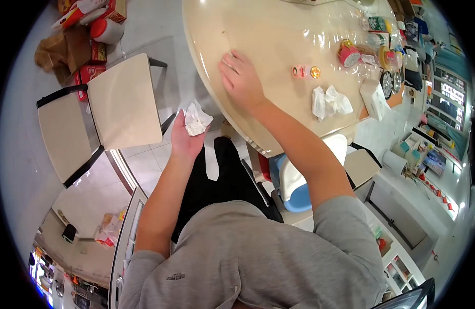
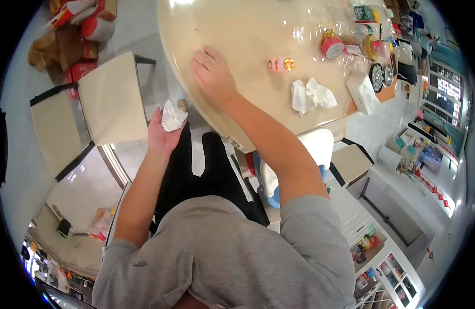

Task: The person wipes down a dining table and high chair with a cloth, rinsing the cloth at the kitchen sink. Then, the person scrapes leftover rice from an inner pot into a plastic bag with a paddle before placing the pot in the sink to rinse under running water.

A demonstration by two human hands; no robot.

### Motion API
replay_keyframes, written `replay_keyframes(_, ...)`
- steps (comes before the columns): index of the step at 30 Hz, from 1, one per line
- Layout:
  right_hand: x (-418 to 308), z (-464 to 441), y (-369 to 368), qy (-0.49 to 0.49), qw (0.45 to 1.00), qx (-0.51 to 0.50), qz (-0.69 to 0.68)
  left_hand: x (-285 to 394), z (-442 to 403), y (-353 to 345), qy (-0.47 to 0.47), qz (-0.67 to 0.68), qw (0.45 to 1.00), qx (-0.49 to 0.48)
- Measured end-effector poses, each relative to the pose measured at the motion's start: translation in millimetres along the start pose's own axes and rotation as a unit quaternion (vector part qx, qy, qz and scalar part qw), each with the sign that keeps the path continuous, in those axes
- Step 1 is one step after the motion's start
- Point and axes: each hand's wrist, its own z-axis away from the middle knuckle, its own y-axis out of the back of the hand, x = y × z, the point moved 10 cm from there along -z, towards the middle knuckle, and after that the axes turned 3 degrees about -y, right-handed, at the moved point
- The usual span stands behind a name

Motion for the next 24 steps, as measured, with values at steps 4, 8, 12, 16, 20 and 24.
replay_keyframes(4,10.0,37.2,30.3,-0.057,0.998,-0.034,-0.022,-4.1,5.2,-1.8,-0.004,-0.004,1.000,0.018)
replay_keyframes(8,62.7,71.3,56.6,-0.430,0.880,-0.014,-0.203,-5.2,15.1,-30.2,-0.014,-0.036,0.999,-0.005)
replay_keyframes(12,70.8,132.2,56.0,-0.571,0.512,0.185,-0.614,63.9,34.7,-148.3,-0.370,-0.600,0.709,0.021)
replay_keyframes(16,63.8,158.4,68.3,-0.532,0.395,0.282,-0.694,74.1,-15.2,-210.2,-0.462,-0.595,0.656,-0.054)
replay_keyframes(20,67.6,179.8,75.4,-0.509,0.356,0.314,-0.718,74.2,-17.4,-255.1,-0.596,-0.615,0.503,-0.117)
replay_keyframes(24,69.7,203.6,85.9,-0.536,0.350,0.335,-0.692,24.3,-45.8,-257.5,-0.571,-0.796,0.189,-0.062)
